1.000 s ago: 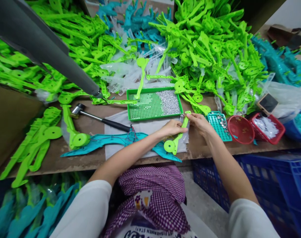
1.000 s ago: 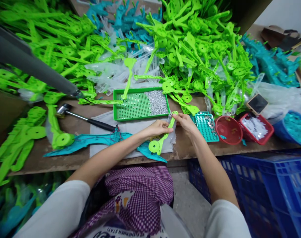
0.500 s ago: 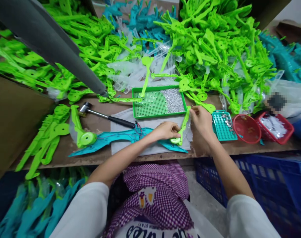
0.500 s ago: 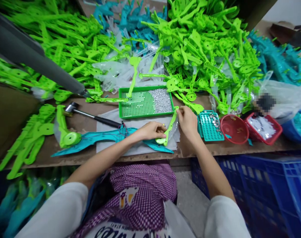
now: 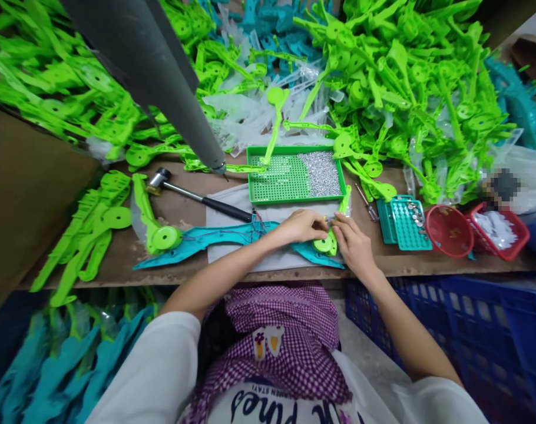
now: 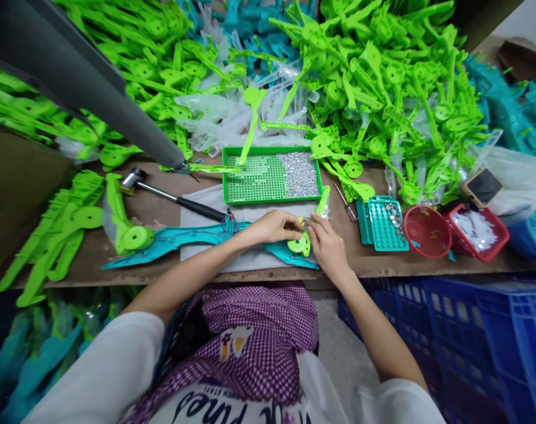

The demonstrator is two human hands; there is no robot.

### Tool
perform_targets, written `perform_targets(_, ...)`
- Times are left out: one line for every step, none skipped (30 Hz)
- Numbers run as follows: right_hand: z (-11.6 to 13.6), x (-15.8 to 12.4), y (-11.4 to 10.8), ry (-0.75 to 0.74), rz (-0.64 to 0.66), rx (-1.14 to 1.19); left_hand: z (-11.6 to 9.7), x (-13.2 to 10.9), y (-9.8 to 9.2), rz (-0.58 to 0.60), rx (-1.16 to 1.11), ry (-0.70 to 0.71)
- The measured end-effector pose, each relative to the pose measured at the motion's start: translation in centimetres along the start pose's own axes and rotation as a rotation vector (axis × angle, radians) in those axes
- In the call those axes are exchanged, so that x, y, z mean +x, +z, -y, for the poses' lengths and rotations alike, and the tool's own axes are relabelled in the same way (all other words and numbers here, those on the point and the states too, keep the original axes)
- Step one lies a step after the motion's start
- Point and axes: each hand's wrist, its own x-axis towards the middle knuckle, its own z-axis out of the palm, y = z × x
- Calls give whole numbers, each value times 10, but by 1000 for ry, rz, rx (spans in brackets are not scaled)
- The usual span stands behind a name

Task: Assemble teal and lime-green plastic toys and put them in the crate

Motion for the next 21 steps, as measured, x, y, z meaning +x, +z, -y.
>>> perform_targets(2, -2, -4, -15, -4, 11, 0, 0, 0, 7, -2, -2)
perform_targets(4, -5, -8, -40, -17, 16, 1, 0, 0, 13, 6, -8)
perform_targets(7, -10, -12, -75, -31, 10, 1, 1, 0, 17, 19, -15)
perform_targets(9, -15, -16, -119, -32, -11, 1, 1, 0, 19, 31, -18)
perform_targets(11, -22, -19, -168, -8, -48, 1, 1, 0, 23, 42, -18)
perform_targets(13, -29, -22, -216, 42, -95, 1, 1, 0, 25, 51, -14)
perform_targets(14, -35, -24, -260, 108, -146, 1, 1, 0, 27, 58, -9)
perform_targets(14, -41, -26, -293, 174, -195, 1, 1, 1, 26, 64, -5)
perform_targets(14, -45, -27, -312, 223, -241, 0, 1, 1, 24, 72, -3)
perform_targets(14, -49, -27, -323, 249, -282, 0, 1, 2, 21, 82, -4)
perform_targets(14, -51, -26, -328, 257, -316, 0, 1, 2, 19, 91, -5)
perform_targets(13, -53, -25, -334, 254, -342, -1, 1, 3, 19, 98, -4)
perform_targets(13, -55, -23, -338, 247, -362, -1, 1, 3, 21, 105, -3)
perform_targets(12, -56, -21, -341, 236, -377, -1, 1, 4, 20, 109, -1)
perform_targets(12, -58, -18, -341, 225, -389, -1, 1, 4, 17, 113, 2)
perform_targets(12, -60, -16, -337, 214, -400, -1, 1, 4, 14, 115, 6)
perform_targets(13, -61, -14, -332, 204, -406, 0, 1, 5, 10, 118, 10)
perform_targets(13, -62, -13, -328, 197, -406, 0, 1, 5, 7, 121, 16)
perform_targets(13, -62, -12, -322, 194, -397, 1, 1, 5, 5, 123, 22)
perform_targets(12, -61, -13, -315, 197, -375, 1, 1, 5, 5, 122, 27)
perform_targets(12, -58, -16, -309, 209, -337, 1, 1, 4, 6, 119, 29)
